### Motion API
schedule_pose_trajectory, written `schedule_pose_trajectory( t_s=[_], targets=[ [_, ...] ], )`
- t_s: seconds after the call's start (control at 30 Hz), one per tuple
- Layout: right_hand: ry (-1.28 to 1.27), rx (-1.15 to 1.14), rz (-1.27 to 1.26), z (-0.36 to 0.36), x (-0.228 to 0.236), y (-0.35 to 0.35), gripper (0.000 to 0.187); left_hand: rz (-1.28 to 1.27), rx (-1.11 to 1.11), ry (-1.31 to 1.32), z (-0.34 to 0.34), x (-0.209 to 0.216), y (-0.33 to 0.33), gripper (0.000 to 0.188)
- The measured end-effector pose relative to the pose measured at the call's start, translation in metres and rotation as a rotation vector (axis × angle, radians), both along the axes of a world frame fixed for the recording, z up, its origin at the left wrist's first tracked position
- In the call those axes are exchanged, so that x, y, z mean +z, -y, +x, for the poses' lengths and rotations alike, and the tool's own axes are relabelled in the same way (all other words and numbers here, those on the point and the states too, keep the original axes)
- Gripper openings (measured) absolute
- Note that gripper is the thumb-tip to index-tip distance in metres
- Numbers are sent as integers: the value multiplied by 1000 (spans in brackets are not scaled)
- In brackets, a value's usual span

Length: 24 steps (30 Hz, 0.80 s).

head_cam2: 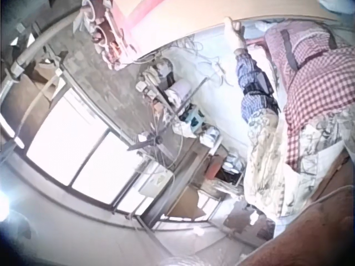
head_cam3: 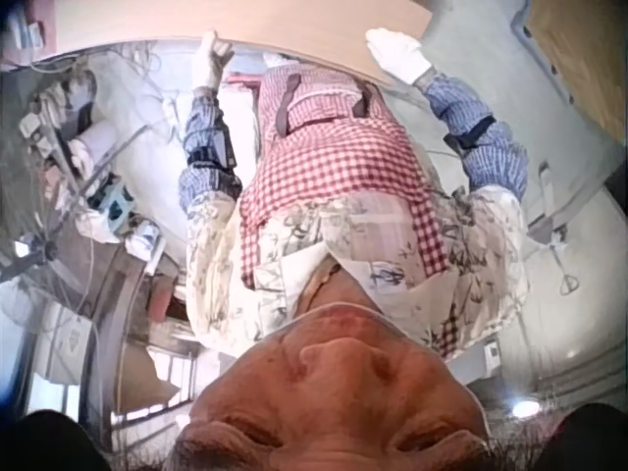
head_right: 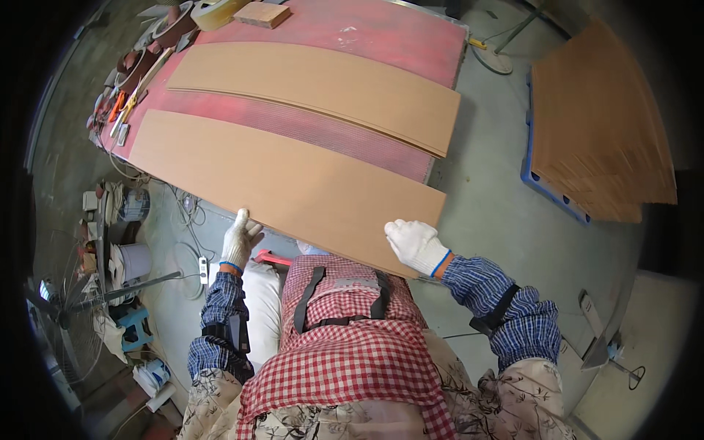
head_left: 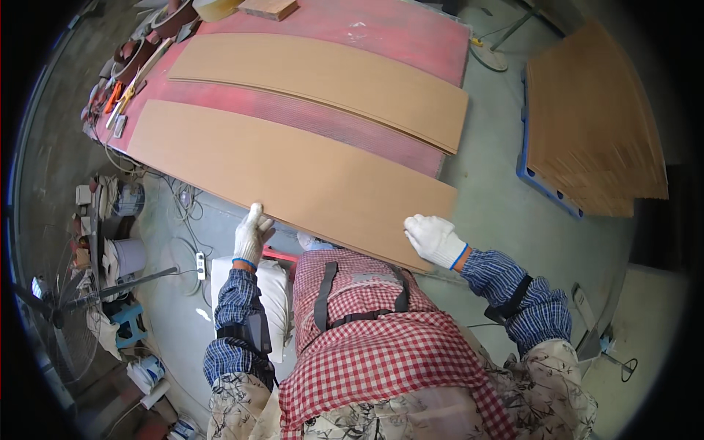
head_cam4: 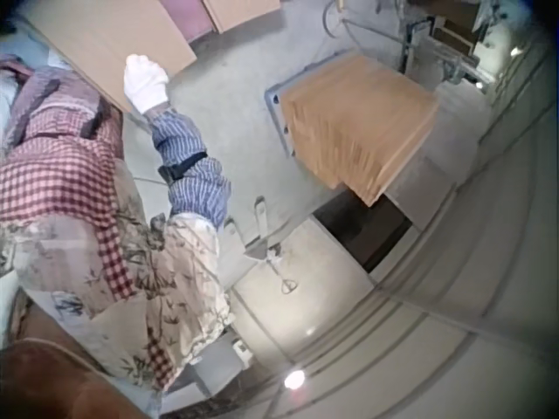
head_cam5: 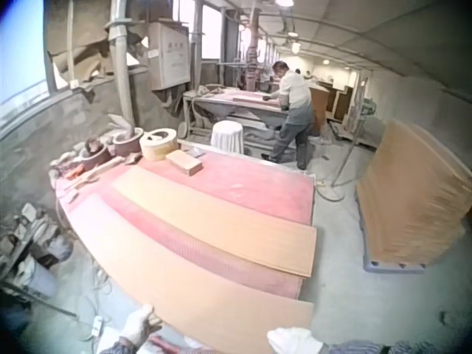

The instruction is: Inspecting and stacking wooden boards at a workbench.

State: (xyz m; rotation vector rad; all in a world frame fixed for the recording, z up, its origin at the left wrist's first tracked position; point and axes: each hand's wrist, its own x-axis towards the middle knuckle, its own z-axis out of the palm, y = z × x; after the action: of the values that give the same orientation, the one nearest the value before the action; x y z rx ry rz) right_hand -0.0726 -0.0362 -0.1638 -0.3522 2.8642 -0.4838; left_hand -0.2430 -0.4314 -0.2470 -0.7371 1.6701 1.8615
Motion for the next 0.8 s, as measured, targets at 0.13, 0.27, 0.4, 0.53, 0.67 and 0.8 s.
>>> schedule_pose_trajectory(
  t_s=[0.13,0.27,0.4,0.53,0.67,0.8],
  targets=[
    [11,3,29,-41,8,35,14,-16,-45,13,8,12,-9,61],
    [12,19,15,-92,23,76,15,22,-102,15,17,30,-19,68],
    [16,49,-54,-151,33,126,16,25,-130,11,20,48,-23,63],
    [21,85,6,-206,37,179,17,15,-187,-45,20,60,-20,53],
    [1,80,-22,-266,37,237,20,-45,-221,-102,14,65,-11,66],
    [-34,93,-49,-324,31,291,18,77,-254,-72,13,73,-2,83]
  ],
)
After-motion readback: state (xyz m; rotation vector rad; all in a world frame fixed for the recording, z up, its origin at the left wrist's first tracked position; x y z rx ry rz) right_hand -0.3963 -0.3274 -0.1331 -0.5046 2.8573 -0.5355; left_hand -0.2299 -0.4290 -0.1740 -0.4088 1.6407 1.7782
